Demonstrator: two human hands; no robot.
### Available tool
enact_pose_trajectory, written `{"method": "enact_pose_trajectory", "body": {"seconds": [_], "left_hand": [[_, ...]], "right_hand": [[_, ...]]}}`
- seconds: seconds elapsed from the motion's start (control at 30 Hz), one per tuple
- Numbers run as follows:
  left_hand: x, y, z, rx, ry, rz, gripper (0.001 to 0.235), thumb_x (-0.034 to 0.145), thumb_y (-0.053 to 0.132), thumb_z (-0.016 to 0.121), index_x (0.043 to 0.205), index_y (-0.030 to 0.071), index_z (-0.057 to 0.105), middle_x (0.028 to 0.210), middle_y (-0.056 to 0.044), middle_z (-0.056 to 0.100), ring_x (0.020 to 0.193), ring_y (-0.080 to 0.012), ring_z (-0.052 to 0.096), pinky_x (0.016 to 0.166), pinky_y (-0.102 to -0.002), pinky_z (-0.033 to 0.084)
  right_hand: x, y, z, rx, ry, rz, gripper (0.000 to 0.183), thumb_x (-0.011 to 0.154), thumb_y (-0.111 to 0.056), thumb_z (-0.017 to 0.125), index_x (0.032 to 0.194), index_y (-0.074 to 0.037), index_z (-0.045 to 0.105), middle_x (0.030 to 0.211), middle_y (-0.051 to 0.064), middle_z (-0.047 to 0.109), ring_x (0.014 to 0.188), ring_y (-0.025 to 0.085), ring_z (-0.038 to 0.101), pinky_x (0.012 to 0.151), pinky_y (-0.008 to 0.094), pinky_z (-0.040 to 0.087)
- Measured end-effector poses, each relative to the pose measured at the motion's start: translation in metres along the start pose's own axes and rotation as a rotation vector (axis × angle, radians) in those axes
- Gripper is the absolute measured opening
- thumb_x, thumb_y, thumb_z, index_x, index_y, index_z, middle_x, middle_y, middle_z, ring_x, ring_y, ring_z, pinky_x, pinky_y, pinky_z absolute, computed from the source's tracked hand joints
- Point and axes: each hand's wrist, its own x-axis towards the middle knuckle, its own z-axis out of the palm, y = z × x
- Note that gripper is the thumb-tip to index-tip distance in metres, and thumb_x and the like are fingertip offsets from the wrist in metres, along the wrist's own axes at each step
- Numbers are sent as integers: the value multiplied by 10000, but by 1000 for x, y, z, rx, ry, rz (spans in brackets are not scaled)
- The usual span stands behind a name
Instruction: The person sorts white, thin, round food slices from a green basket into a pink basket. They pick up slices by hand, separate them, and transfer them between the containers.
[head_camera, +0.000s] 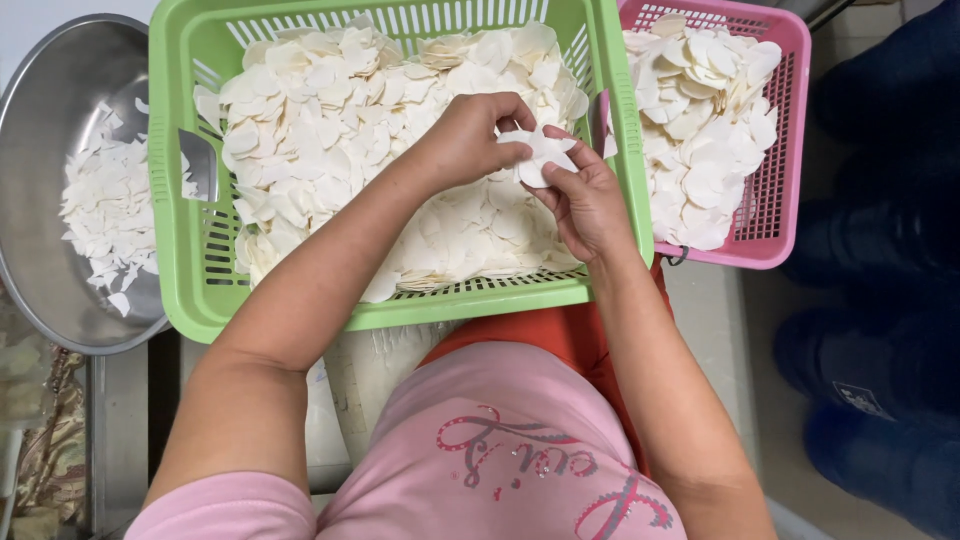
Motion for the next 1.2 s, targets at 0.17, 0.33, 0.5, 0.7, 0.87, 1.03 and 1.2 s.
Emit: {"method": "enact_pose_trajectory", "body": {"seconds": [0.17,0.33,0.5,0.7,0.87,1.03,1.2], "left_hand": [[-6,17,-3,-102,22,-104,69,977,192,625,990,139,668,627,19,658,543,-91,623,601,-266,502],[-6,13,2,-318,23,-178,194,1008,210,539,1093,83,659,745,16,540,648,-97,621,636,-245,683],[-8,4,11,-178,60,-32,309,857,259,799,1083,119,641,1075,-31,682,669,-121,623,607,-261,541],[-7,13,8,-84,73,10,76,903,218,734,938,157,704,817,37,715,692,-81,600,653,-251,485],[-11,18,2,-127,76,-4,73,948,192,678,920,128,699,791,23,688,651,-76,579,579,-249,471],[-14,23,-1,-224,23,-89,139,979,234,632,997,106,684,783,-15,682,569,-102,645,525,-247,583],[-11,15,9,-191,47,-23,136,893,210,784,996,140,728,734,44,660,618,-45,557,561,-221,462]], "right_hand": [[-1,1,-7,17,18,-11,408,941,36,643,1329,-87,631,762,-4,593,727,38,600,806,263,656],[-1,-2,-6,33,13,-4,404,951,11,618,1339,-101,622,679,-59,508,818,56,609,896,354,647],[-6,-9,-4,48,-15,21,411,978,-15,575,1383,-87,592,652,-65,351,591,4,418,884,381,663],[-6,-10,-9,64,-38,47,426,972,-57,567,1396,-77,596,687,-65,374,632,15,439,920,492,649],[1,-1,-19,116,-29,54,370,995,-76,566,1363,-63,605,667,-72,402,600,27,429,936,582,633],[0,-2,-18,128,-14,46,381,1010,-95,514,1382,-50,588,706,-38,544,714,61,585,916,573,639],[-8,-9,-7,48,11,44,365,995,-89,498,1342,-56,606,640,-65,320,502,21,334,923,569,647]]}}
